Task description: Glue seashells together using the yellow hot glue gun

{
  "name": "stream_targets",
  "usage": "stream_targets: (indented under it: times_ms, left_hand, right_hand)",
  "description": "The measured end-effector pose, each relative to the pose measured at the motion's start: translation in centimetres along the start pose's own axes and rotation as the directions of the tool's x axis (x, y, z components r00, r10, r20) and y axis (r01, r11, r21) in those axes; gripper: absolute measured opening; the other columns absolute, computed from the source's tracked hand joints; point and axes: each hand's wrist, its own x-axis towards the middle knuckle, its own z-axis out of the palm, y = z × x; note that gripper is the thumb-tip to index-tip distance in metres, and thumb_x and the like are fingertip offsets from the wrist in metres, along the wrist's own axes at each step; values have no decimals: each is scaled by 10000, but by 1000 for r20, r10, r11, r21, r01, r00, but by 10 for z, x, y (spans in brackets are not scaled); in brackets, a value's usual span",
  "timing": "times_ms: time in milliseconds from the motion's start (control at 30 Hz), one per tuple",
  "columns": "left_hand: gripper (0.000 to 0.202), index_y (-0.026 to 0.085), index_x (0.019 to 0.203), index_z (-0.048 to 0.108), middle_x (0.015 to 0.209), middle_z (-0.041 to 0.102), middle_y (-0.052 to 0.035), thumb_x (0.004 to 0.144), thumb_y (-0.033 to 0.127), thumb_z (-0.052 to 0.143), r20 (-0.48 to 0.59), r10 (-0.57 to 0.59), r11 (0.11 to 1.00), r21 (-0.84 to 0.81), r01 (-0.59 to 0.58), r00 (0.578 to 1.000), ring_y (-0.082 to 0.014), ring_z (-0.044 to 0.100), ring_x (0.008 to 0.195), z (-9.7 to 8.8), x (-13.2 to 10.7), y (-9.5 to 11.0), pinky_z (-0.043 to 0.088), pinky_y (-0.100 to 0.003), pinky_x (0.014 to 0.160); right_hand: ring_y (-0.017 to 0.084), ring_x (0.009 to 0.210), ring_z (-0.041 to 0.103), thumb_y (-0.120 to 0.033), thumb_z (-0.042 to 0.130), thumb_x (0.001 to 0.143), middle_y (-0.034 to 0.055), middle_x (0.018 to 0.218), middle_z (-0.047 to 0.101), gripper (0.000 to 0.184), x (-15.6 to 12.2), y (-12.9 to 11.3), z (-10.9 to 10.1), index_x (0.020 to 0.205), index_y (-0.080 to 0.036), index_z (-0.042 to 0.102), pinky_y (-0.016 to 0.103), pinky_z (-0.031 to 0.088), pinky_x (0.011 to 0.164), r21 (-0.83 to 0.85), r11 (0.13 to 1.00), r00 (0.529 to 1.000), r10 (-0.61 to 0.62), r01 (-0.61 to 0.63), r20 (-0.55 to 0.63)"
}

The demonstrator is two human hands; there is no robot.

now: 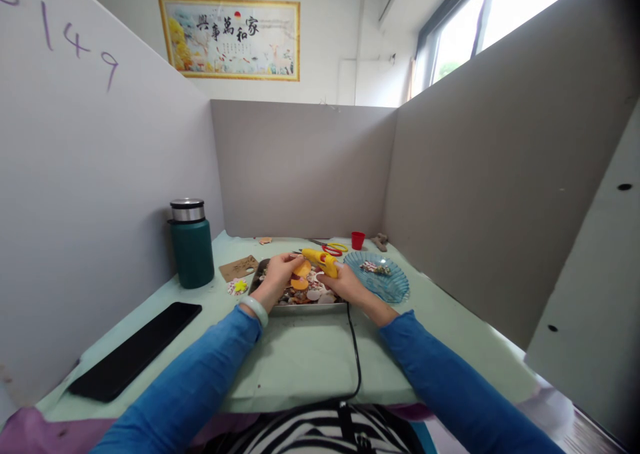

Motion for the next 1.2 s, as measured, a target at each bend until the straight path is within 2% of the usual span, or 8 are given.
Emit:
stream_targets:
  times_ms: [167, 600, 767, 1067, 1200]
  left_hand:
    - [381, 105, 779, 659, 675, 669, -53, 587, 395, 814, 3, 49, 998, 27, -49, 999, -142, 614, 552, -1, 3, -3, 485, -243, 517]
    - [359, 95, 769, 662, 665, 666, -61, 585, 364, 813, 32, -21, 999, 43, 20, 999, -144, 610, 520, -1, 1, -1, 462, -245, 494]
    - [329, 98, 771, 661, 649, 664, -55, 599, 341, 801, 24, -24, 998, 56, 22, 999, -140, 607, 511, 0, 1, -1, 454, -235, 485]
    - [362, 99, 771, 667, 670, 675, -71, 597, 386, 804, 19, 12, 995, 99, -14, 1000, -152, 619, 532, -2, 3, -4, 461, -238, 480]
    - [315, 110, 766, 669, 663, 670, -64, 629, 369, 785, 32, 74, 989, 127, -77, 997, -150, 615, 544, -1, 3, -6, 460, -230, 470]
  right_hand:
    - [114, 518, 474, -327, 650, 722, -32, 586, 536, 295, 0, 0, 0, 949, -139, 647, 233, 385, 511, 25, 1000, 1000, 1, -1, 10]
    - [115, 547, 497, -314, 640, 713, -25, 637, 575, 248, -3, -7, 0, 895, -145, 654, 232, 395, 529, -43, 999, 999, -11, 13, 34]
    - [118, 557, 505, -271, 625, 703, -21, 644, 588, 244, -1, -4, 1, 901, -135, 668, 233, 396, 540, -68, 998, 1000, -7, 7, 5]
    - [124, 539, 518, -304, 631, 704, -10, 632, 601, 288, 0, -1, 0, 928, -132, 687, 240, 405, 535, -86, 996, 999, 29, -30, -14]
    - [129, 542, 515, -301, 626, 698, -14, 617, 587, 259, 0, -6, 0, 900, -145, 671, 245, 406, 536, -65, 997, 999, 38, -40, -28]
